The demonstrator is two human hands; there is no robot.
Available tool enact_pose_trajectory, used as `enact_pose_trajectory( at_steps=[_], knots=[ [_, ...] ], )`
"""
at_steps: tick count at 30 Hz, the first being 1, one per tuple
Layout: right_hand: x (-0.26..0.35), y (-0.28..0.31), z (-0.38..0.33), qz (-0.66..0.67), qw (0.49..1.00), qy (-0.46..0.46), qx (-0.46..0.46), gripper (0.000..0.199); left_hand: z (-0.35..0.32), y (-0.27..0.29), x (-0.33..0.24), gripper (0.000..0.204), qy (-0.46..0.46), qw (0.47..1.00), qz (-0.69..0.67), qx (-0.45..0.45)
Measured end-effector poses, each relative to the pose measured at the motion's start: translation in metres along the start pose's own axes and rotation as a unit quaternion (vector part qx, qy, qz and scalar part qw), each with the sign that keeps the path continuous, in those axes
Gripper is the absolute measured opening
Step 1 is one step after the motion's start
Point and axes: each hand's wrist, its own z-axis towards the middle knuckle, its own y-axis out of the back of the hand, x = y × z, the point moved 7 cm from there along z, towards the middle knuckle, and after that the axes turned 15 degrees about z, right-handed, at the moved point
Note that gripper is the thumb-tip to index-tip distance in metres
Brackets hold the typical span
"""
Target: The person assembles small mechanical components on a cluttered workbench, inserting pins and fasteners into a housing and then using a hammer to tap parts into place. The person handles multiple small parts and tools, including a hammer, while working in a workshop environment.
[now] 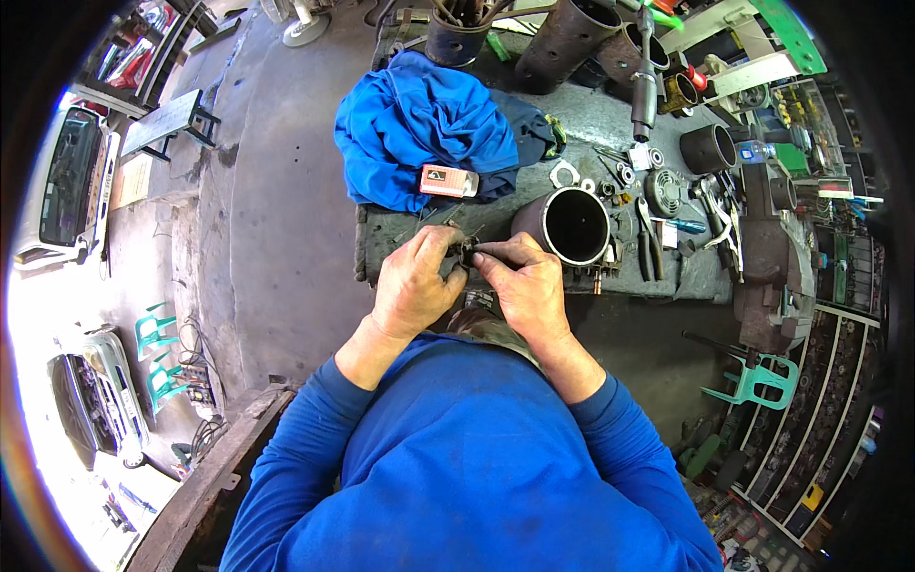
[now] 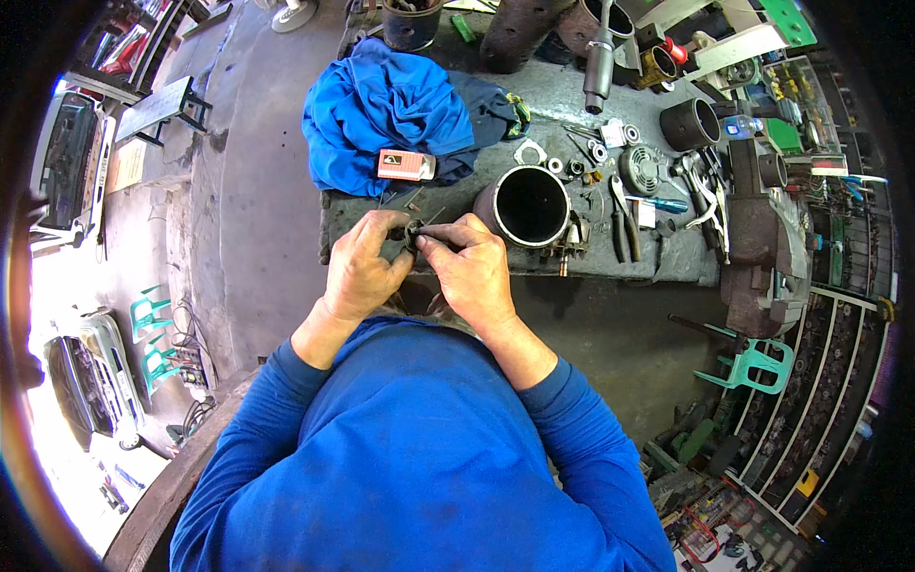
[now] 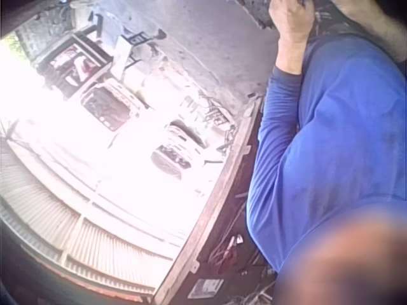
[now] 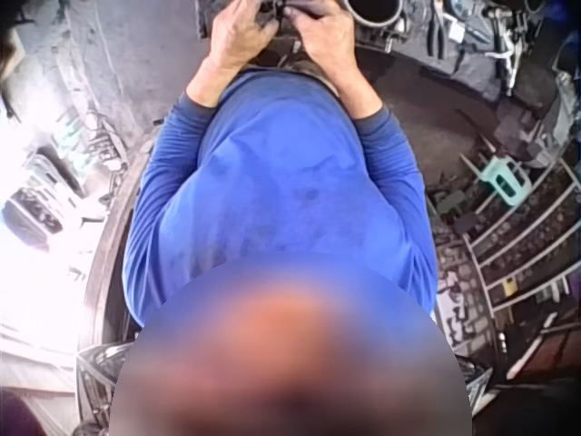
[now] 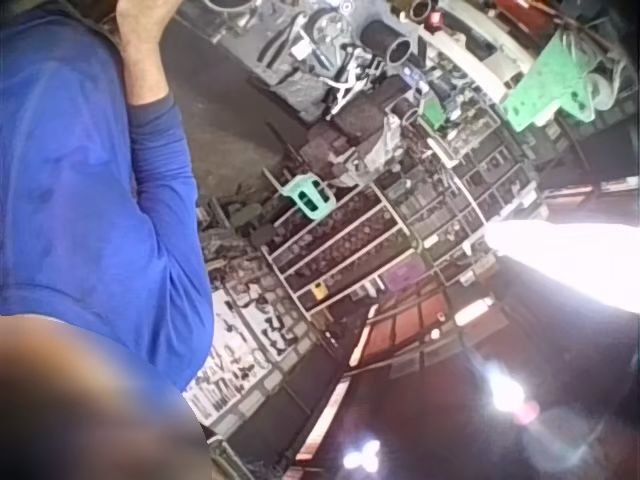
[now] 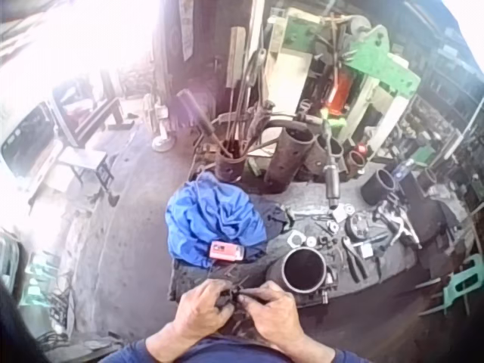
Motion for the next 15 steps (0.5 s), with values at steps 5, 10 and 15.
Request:
enact_pose_trajectory(
  at_steps=[5,10,15],
  knots=[
    [-0.015,-0.007,0.001,0.080,0.992,-0.097,-0.005,0.016,-0.007,-0.003,0.012,0.043,0.035,0.998,-0.041,0.012],
    [-0.034,0.004,0.001,0.123,0.984,-0.117,-0.049,0.019,-0.020,-0.007,0.046,0.042,0.110,0.988,-0.109,0.026],
    [-0.059,-0.001,-0.003,-0.178,0.980,-0.047,0.079,0.017,-0.049,-0.007,0.081,0.040,0.183,0.970,-0.158,0.024]
  ],
)
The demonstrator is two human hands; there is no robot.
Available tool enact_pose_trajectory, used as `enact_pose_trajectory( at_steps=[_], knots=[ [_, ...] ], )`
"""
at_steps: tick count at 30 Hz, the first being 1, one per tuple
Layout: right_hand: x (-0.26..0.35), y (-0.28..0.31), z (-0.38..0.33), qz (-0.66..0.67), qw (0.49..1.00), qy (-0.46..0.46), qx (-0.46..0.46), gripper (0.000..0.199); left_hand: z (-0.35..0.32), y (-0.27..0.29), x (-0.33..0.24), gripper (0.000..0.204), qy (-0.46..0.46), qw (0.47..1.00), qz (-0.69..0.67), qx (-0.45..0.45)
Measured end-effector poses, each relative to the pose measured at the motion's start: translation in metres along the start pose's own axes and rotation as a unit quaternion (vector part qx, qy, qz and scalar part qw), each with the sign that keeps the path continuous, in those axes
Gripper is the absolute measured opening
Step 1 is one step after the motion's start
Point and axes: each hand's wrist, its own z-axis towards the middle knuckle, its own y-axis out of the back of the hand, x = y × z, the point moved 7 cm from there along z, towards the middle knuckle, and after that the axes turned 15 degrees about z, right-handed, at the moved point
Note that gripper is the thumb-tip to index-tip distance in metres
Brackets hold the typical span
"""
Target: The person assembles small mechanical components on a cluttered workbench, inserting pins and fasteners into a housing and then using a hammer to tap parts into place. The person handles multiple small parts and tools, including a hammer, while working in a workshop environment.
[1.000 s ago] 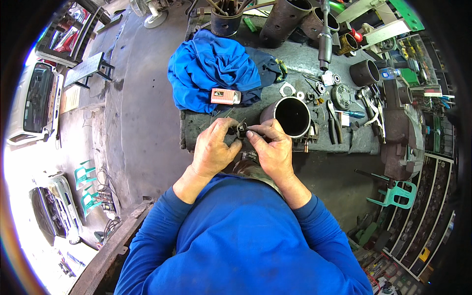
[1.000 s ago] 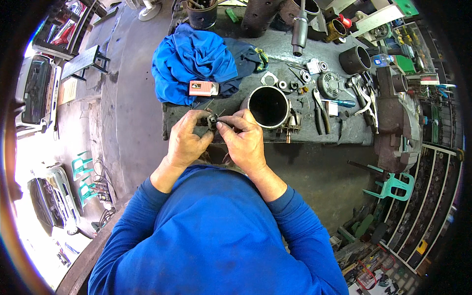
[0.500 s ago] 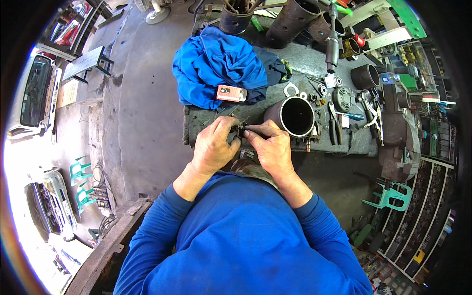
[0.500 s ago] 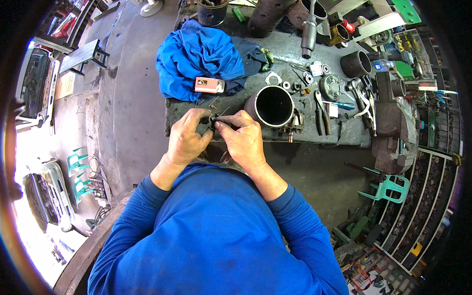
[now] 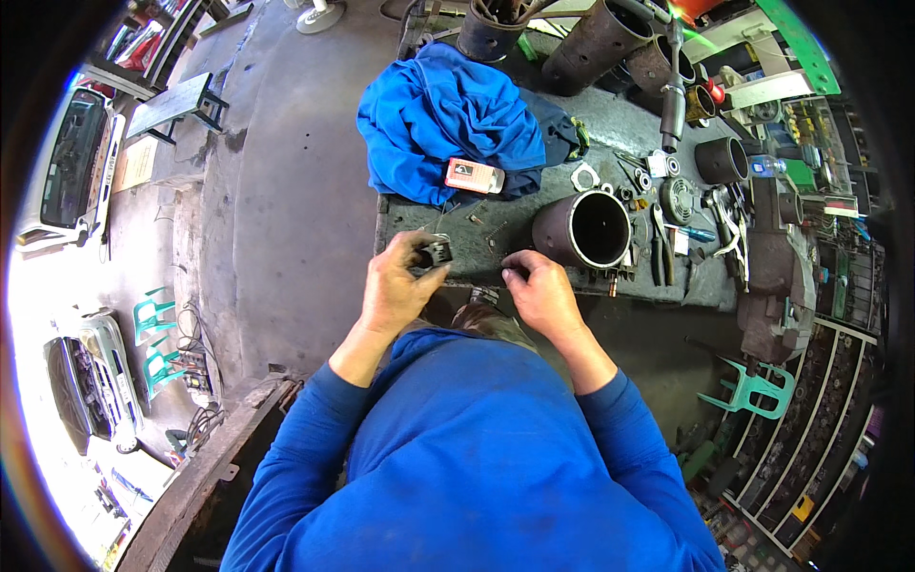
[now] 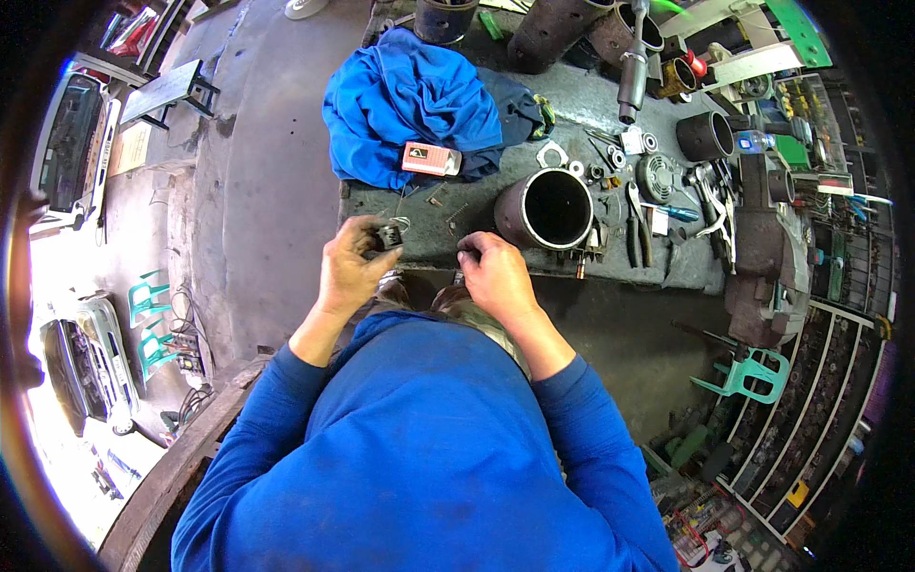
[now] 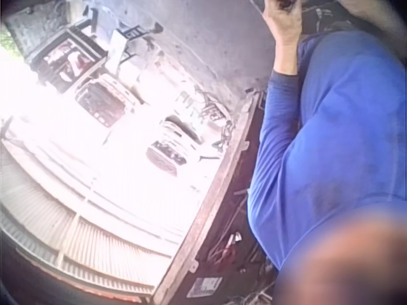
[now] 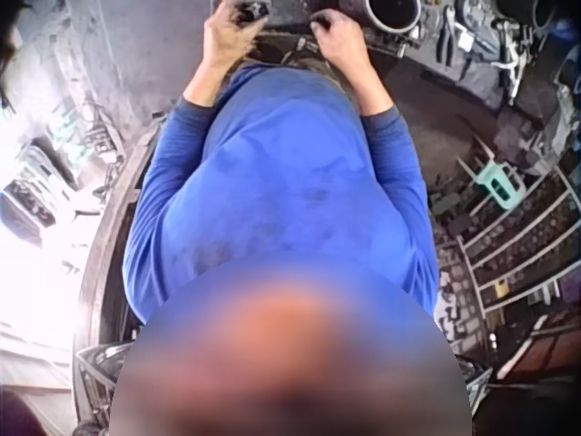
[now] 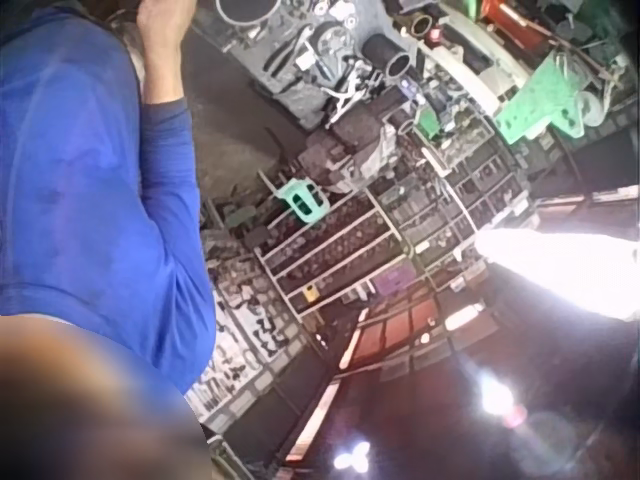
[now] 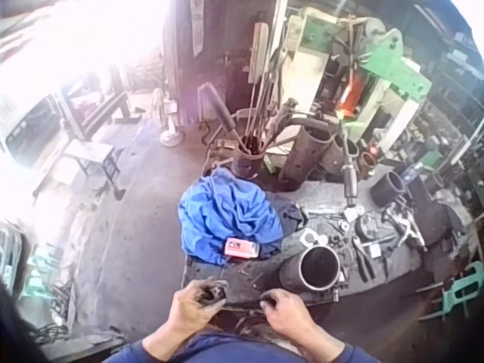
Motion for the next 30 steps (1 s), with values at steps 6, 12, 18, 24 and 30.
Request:
enact_pose_trajectory(
  at_steps=[6,12,18,24,30],
  knots=[
    [-0.013,-0.019,0.024,-0.095,0.991,0.093,0.006,0.013,-0.011,0.025,0.026,0.044,0.058,0.998,0.003,-0.009],
    [-0.003,-0.029,0.053,-0.111,0.985,0.135,0.013,0.009,-0.015,0.035,0.027,0.043,0.044,0.998,0.045,-0.008],
    [0.028,-0.055,0.076,-0.156,0.952,0.256,0.065,0.010,-0.022,0.036,0.029,0.042,0.072,0.997,0.034,-0.014],
    [0.045,-0.100,0.093,-0.294,0.905,0.278,0.131,0.010,-0.022,0.039,0.022,0.039,0.064,0.997,0.044,-0.015],
    [0.048,-0.111,0.099,-0.344,0.881,0.286,0.156,0.007,-0.018,0.050,0.008,0.040,0.014,0.997,0.069,-0.043]
  ],
)
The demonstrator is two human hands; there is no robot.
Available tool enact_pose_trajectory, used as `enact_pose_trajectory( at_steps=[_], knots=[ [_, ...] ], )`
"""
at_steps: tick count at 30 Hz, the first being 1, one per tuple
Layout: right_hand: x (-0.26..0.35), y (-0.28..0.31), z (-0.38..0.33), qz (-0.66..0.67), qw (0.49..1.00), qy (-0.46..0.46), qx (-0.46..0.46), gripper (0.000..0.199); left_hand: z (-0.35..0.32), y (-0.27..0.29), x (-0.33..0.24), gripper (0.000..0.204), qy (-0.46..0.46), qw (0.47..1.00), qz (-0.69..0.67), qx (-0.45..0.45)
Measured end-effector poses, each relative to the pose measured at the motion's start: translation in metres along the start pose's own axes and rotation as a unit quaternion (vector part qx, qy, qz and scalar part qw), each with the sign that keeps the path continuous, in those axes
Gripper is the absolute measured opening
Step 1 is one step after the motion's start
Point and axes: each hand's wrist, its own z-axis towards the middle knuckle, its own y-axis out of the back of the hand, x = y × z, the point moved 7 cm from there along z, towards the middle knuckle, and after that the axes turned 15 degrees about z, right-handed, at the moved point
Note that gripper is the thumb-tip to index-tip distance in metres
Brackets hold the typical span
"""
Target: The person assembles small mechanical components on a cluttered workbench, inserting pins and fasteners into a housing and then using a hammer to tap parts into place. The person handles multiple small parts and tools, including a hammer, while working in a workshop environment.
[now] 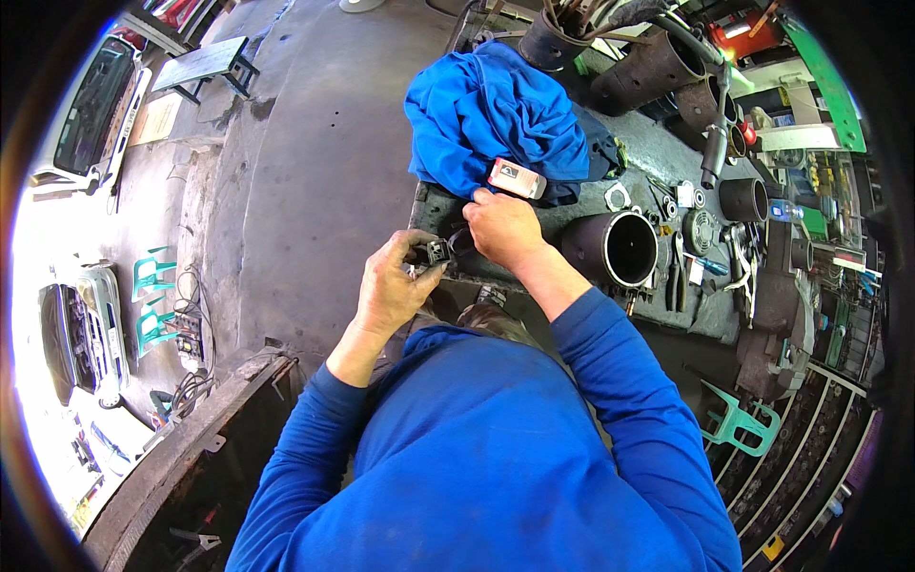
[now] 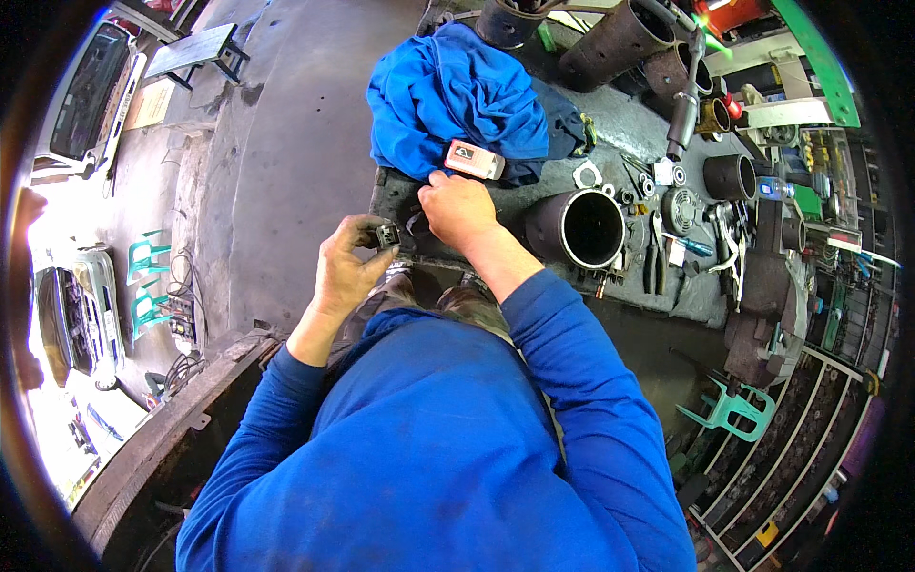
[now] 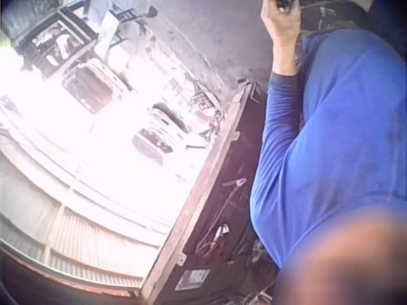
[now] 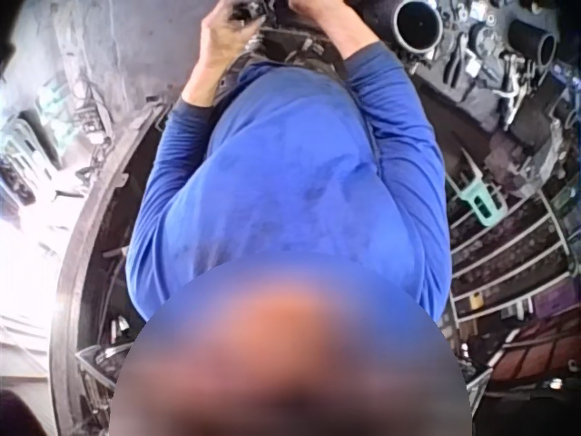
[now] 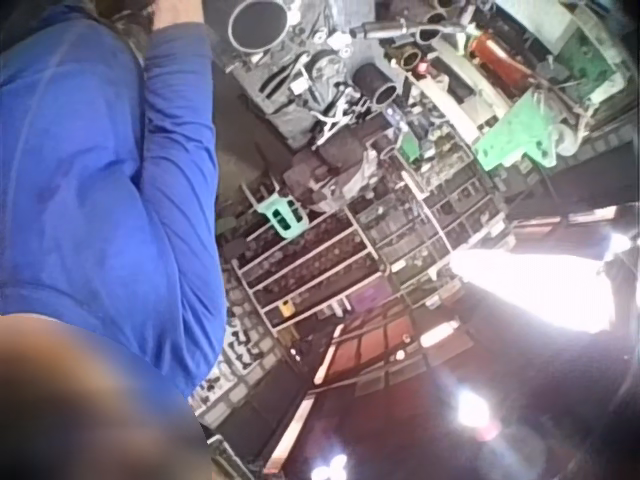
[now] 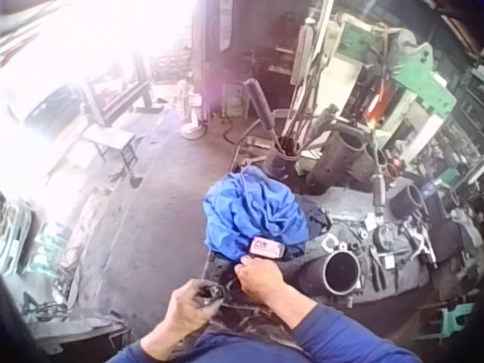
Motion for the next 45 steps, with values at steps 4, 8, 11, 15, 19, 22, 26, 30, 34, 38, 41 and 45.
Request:
enact_pose_trajectory(
  at_steps=[4,8,11,15,19,22,26,30,34,38,41,45],
  knots=[
    [-0.006,0.023,-0.020,0.122,0.987,0.004,-0.103,0.009,0.001,0.012,-0.013,0.040,-0.041,0.998,0.027,-0.038],
    [-0.014,0.032,-0.034,0.145,0.982,-0.004,-0.120,0.010,0.004,0.016,-0.022,0.039,-0.055,0.996,0.030,-0.057],
    [-0.017,0.029,-0.033,0.123,0.987,-0.008,-0.107,0.011,0.008,0.015,-0.021,0.039,-0.044,0.997,0.037,-0.057],
    [-0.012,0.011,-0.017,0.071,0.997,-0.008,-0.029,0.013,0.009,0.023,-0.013,0.038,-0.033,0.996,0.056,-0.066],
    [-0.004,-0.002,0.001,0.019,0.999,-0.003,0.030,0.011,0.007,0.028,-0.013,0.039,-0.032,0.995,0.062,-0.074],
    [0.001,-0.003,0.015,-0.006,0.998,0.033,0.054,0.008,0.005,0.031,-0.014,0.039,-0.026,0.994,0.058,-0.085],
    [0.006,-0.005,0.023,-0.007,0.995,0.076,0.072,0.010,0.001,0.037,-0.011,0.038,-0.012,0.994,0.052,-0.098],
    [0.004,-0.012,0.021,-0.009,0.989,0.110,0.102,0.013,-0.005,0.043,-0.002,0.038,0.004,0.993,0.035,-0.110],
    [0.008,-0.011,0.015,0.004,0.990,0.117,0.073,0.014,-0.008,0.045,-0.003,0.038,0.001,0.992,0.030,-0.122],
    [0.020,0.038,0.000,0.194,0.977,0.070,-0.055,0.011,-0.006,0.049,-0.015,0.039,-0.019,0.991,0.031,-0.128],
    [0.025,0.093,-0.034,0.397,0.904,-0.035,-0.157,0.011,-0.004,0.051,-0.028,0.040,-0.034,0.991,0.017,-0.126],
    [0.057,0.163,-0.087,0.508,0.822,0.029,-0.255,0.015,0.005,0.047,-0.056,0.044,-0.086,0.990,0.029,-0.112]
  ],
)
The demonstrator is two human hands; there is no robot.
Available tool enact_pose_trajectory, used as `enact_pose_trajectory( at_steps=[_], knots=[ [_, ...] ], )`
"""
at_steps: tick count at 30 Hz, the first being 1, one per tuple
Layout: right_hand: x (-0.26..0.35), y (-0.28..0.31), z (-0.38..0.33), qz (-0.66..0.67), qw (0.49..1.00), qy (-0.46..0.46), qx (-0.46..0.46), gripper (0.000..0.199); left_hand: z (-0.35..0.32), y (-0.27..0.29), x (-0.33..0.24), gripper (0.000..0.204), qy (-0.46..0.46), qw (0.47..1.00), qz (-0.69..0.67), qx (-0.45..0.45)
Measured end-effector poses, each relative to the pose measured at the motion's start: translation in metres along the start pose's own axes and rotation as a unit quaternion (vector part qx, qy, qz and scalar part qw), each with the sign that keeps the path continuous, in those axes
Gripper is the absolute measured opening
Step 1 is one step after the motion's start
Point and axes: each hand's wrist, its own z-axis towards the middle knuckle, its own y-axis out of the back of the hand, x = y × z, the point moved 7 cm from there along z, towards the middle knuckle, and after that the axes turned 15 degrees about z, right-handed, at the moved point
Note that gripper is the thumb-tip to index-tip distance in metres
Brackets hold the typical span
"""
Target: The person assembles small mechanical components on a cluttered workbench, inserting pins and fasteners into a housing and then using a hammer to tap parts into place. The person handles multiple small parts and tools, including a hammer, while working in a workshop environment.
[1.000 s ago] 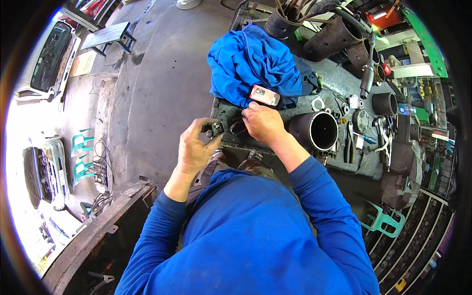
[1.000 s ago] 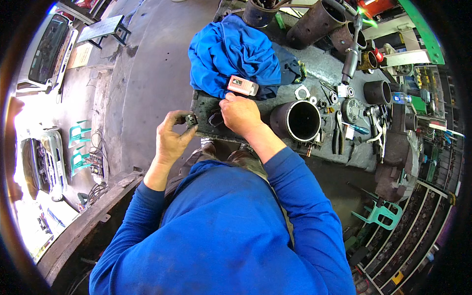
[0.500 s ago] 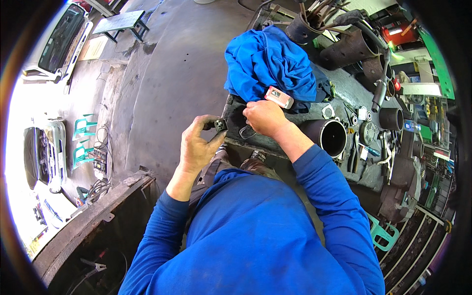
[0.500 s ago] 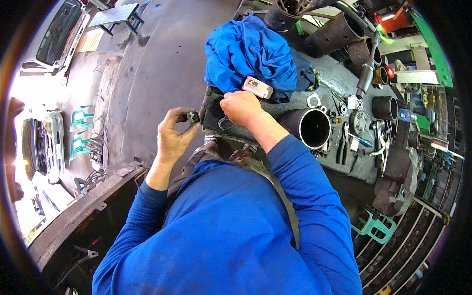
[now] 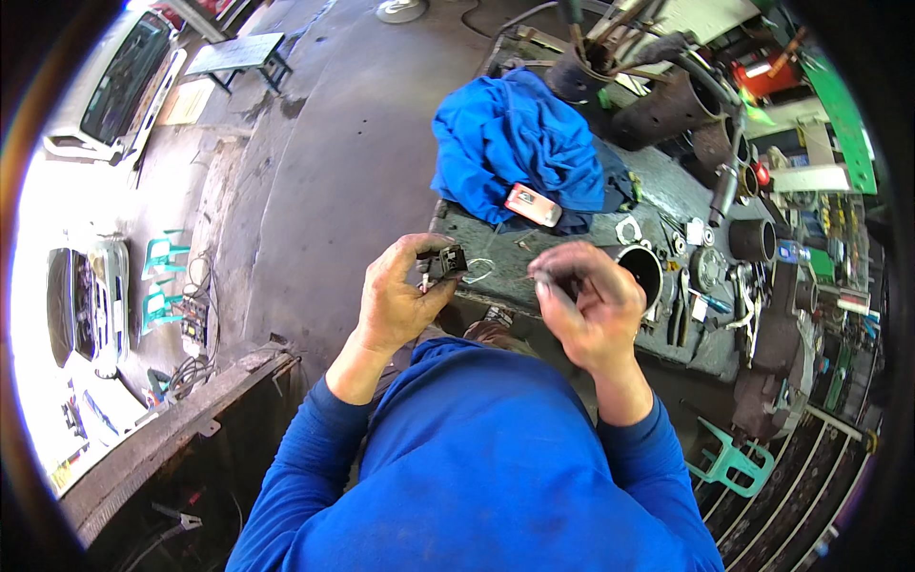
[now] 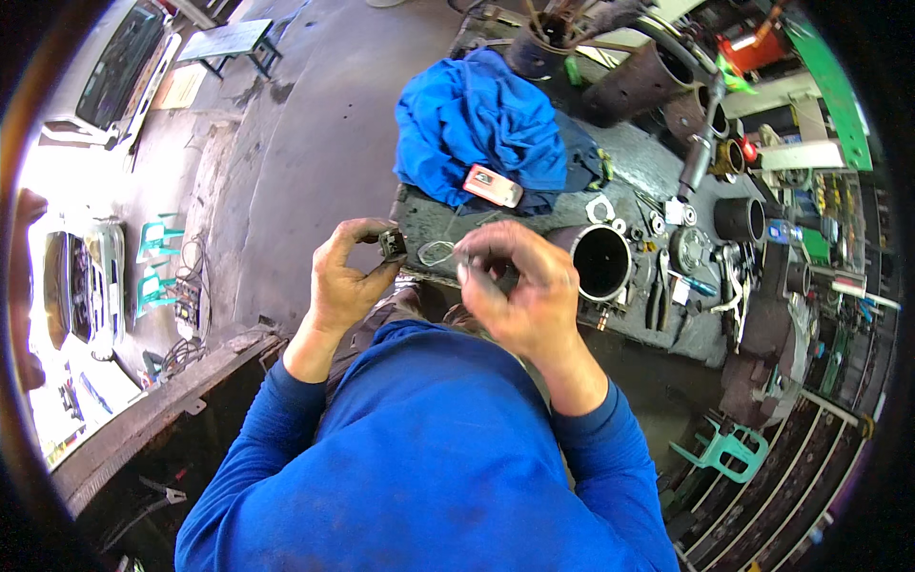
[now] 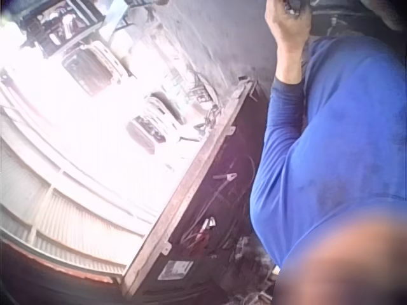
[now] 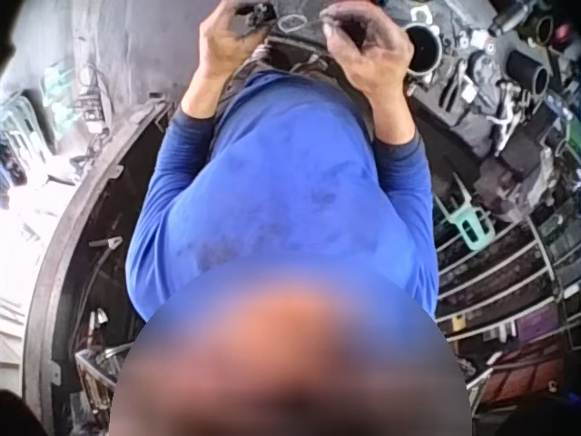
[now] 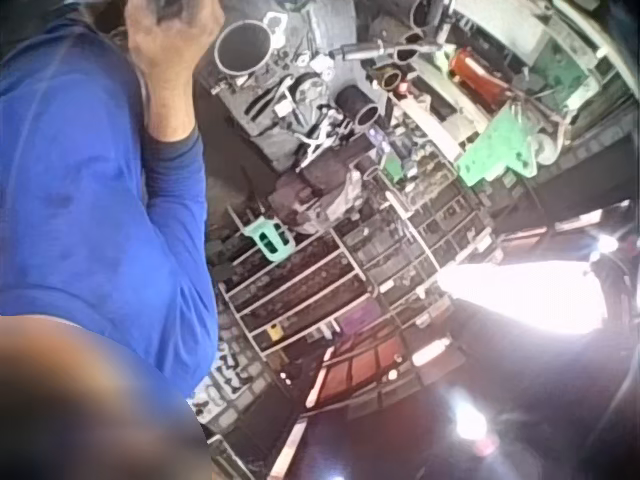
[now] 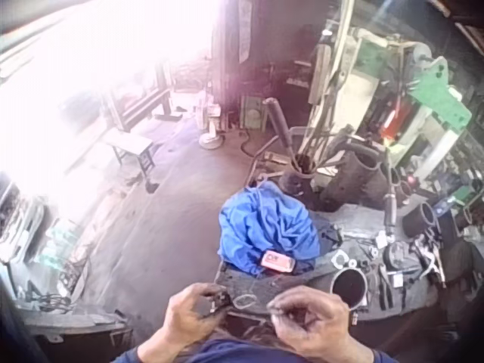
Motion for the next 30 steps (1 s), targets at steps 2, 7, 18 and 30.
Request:
enact_pose_trajectory(
  at_steps=[2,7,18,30],
  knots=[
    [0.034,0.005,-0.010,0.008,0.997,0.072,0.018,0.021,0.005,-0.008,-0.015,0.046,-0.012,1.000,-0.012,0.015],
    [0.054,0.016,-0.023,-0.006,0.988,0.156,0.000,0.026,0.015,-0.027,-0.044,0.046,-0.031,0.998,-0.034,0.053],
    [0.052,0.037,-0.045,-0.001,0.990,0.141,-0.011,0.024,0.018,-0.052,-0.077,0.051,-0.122,0.989,-0.016,0.082],
    [0.044,0.039,-0.043,-0.013,0.989,0.143,-0.042,0.023,0.019,-0.052,-0.084,0.051,-0.134,0.987,-0.001,0.084]
  ],
)
